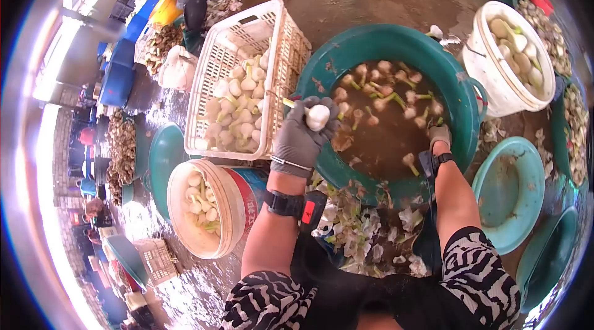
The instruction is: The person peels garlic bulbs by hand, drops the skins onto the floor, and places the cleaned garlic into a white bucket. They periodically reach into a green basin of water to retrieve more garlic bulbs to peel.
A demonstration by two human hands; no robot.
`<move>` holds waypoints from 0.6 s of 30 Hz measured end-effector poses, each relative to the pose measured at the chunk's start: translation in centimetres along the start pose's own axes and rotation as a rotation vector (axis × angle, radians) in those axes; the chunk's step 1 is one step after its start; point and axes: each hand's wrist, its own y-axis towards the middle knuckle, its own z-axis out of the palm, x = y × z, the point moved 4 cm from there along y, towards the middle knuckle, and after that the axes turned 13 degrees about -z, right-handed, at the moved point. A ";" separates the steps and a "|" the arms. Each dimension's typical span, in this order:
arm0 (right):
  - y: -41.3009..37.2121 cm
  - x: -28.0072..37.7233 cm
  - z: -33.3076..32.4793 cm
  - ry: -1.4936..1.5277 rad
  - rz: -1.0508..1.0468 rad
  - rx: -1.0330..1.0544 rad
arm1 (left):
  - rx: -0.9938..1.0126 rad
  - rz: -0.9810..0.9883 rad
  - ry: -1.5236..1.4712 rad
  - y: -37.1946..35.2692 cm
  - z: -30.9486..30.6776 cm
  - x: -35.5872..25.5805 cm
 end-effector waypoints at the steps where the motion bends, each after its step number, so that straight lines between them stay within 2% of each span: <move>1: 0.2 -0.2 0.8 -0.054 0.023 0.049 | 0.028 -0.028 -0.032 0.4 -0.2 0.3; 2: 0.3 -0.4 1.6 -0.107 0.048 0.098 | -0.020 -0.034 0.005 0.7 -0.7 0.5; 5: -1.9 1.3 2.7 -0.262 -0.112 0.194 | -0.161 -0.004 0.094 1.0 -1.1 0.8; 6: -3.6 3.4 1.3 -0.268 -0.159 0.249 | -0.215 0.013 0.127 1.1 -1.2 0.8; 9: -4.6 3.5 2.3 -0.161 -0.311 0.267 | -0.397 0.639 1.570 -2.3 2.1 -1.5; 10: -5.2 3.4 1.9 -0.053 -0.303 0.261 | -0.582 0.675 1.630 -4.2 3.5 -2.6; 12: -8.1 5.2 -0.1 0.165 -0.278 0.229 | -0.756 0.842 1.660 -6.8 0.0 -5.5; 14: -12.4 7.6 -2.8 0.750 0.051 0.237 | -0.898 1.011 1.771 -11.0 -1.7 -8.0; 15: -12.1 6.5 -0.9 0.910 0.111 0.246 | -0.956 1.108 1.870 -14.0 -1.6 -9.1; 16: -11.8 6.2 -0.5 0.688 -0.364 0.148 | -0.979 1.120 1.619 -16.7 -4.2 -10.5; 17: -11.8 5.5 0.5 0.663 -0.572 0.111 | -0.991 1.119 1.372 -19.3 -6.8 -11.6; 18: -11.6 5.0 2.5 0.807 -0.650 0.174 | -1.216 1.085 1.380 -22.0 -10.2 -12.9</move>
